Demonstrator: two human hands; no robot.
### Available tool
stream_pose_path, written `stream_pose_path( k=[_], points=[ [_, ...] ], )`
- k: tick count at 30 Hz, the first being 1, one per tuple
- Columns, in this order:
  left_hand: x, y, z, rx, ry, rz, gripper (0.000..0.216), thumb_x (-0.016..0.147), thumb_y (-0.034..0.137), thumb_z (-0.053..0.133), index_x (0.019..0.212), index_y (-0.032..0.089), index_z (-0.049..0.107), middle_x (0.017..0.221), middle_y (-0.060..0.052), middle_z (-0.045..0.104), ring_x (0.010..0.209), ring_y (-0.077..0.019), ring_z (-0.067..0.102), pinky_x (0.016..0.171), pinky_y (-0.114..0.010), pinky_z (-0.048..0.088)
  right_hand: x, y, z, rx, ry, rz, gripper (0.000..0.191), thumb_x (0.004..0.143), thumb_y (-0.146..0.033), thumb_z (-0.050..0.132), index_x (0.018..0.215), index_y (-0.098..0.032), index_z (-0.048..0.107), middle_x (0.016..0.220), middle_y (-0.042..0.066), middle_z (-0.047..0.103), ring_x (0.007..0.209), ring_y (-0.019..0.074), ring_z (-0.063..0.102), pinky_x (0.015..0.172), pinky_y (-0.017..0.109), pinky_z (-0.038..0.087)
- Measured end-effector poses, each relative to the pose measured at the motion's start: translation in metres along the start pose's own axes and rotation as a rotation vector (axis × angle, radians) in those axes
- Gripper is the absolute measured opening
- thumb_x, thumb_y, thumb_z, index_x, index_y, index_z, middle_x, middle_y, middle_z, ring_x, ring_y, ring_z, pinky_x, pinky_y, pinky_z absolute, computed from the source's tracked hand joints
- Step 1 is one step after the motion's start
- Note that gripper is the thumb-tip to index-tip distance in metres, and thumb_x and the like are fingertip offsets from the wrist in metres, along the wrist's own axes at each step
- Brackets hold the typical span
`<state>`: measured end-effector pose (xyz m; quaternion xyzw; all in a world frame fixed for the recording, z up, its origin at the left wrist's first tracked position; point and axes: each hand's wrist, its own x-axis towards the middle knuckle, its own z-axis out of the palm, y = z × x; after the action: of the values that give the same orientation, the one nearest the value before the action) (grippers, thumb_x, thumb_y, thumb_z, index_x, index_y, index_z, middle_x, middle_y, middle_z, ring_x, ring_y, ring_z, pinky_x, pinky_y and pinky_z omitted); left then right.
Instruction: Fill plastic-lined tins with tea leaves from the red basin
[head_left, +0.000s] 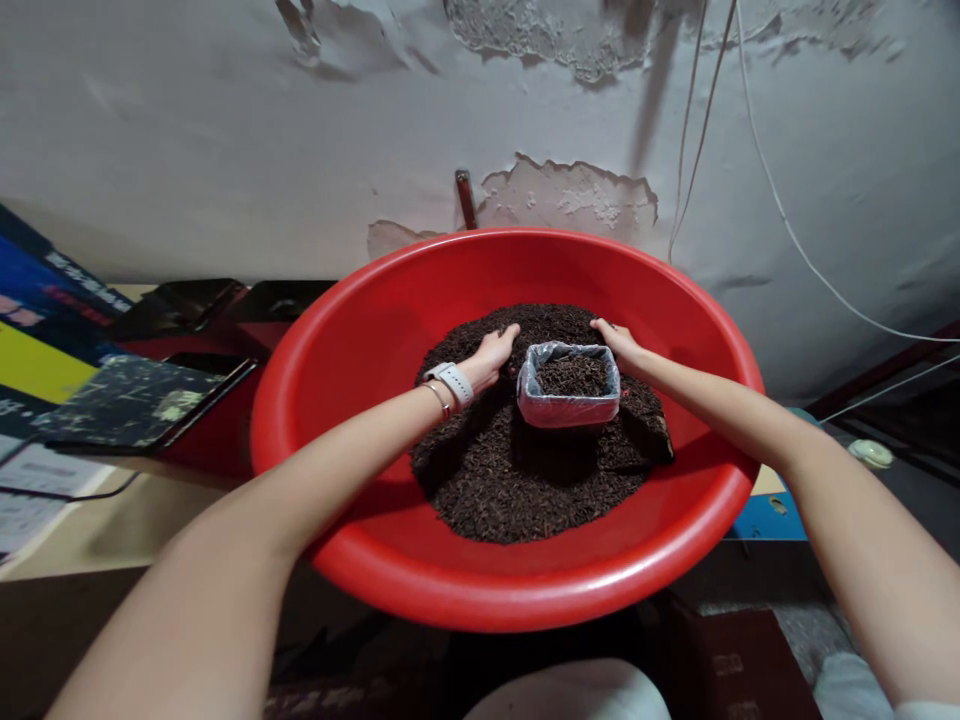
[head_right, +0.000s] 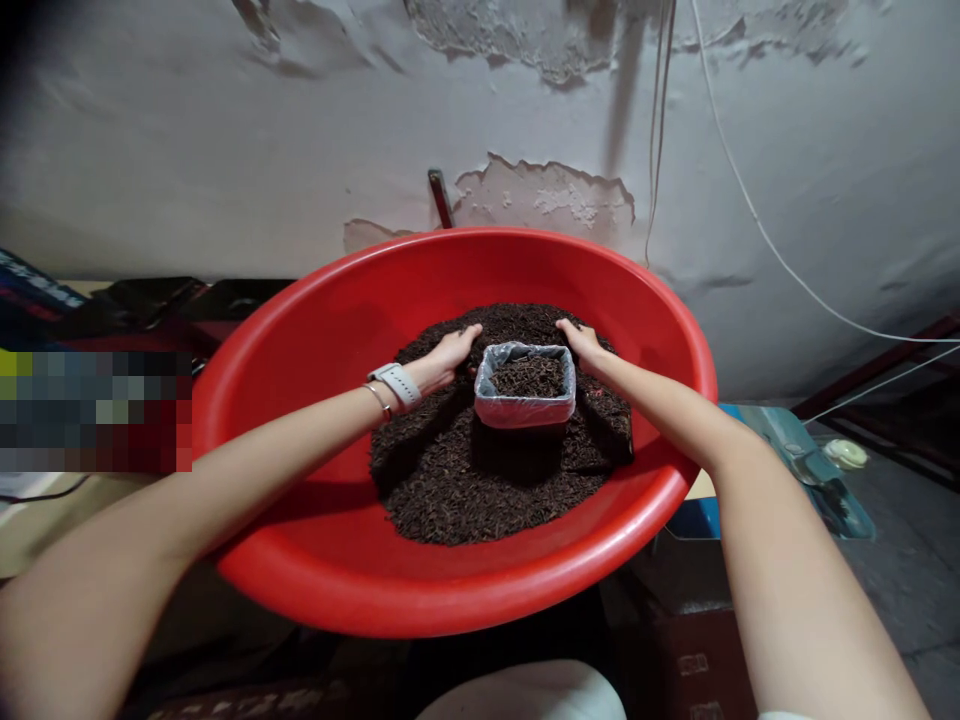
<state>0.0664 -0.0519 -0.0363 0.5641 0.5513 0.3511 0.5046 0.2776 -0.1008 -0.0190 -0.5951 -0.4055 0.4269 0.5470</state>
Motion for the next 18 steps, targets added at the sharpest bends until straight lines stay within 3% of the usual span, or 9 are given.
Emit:
stream_pose_path(
  k=[3,6,11,18],
  points=[
    [-0.009,0.029,-0.001,-0.168,-0.042,0.067,0.033,0.094,0.048,0.049,0.092,0.017,0.058,0.084,-0.007,0.066,0.071,-0.0177,0.062,0.062,-0.030,0.051,0.011,-0.025,0.012,0.101,0.028,0.038,0.026,0.085,-0.040,0.061,0.074,-0.022,0.047,0.057,-0.006,0.047,0.045,0.0098,0.041,0.047,0.026,0.039],
    [-0.029,0.051,0.005,-0.285,-0.148,0.173,0.034,0.091,0.052,0.053,0.083,0.019,0.054,0.069,-0.001,0.056,0.057,-0.0132,0.052,0.058,-0.028,0.047,-0.003,-0.045,0.019,0.207,-0.054,0.028,0.026,0.087,-0.044,0.060,0.077,-0.022,0.050,0.059,-0.005,0.049,0.044,0.0091,0.039,0.043,0.024,0.032],
    [-0.057,0.061,0.015,-0.315,-0.268,0.376,0.030,0.085,0.048,0.060,0.085,0.018,0.054,0.081,-0.002,0.063,0.077,-0.0159,0.059,0.076,-0.028,0.049,-0.031,-0.053,0.027,0.226,-0.093,-0.009,0.027,0.085,-0.046,0.061,0.078,-0.021,0.053,0.063,-0.003,0.054,0.049,0.0101,0.045,0.044,0.024,0.033],
    [-0.058,0.054,0.015,-0.225,-0.370,0.415,0.036,0.079,0.047,0.062,0.093,0.014,0.061,0.095,-0.006,0.071,0.094,-0.0212,0.063,0.085,-0.032,0.049,-0.035,-0.051,0.031,0.273,-0.059,-0.019,0.025,0.082,-0.046,0.059,0.078,-0.022,0.052,0.065,-0.003,0.055,0.053,0.0114,0.051,0.047,0.024,0.040]
  ],
)
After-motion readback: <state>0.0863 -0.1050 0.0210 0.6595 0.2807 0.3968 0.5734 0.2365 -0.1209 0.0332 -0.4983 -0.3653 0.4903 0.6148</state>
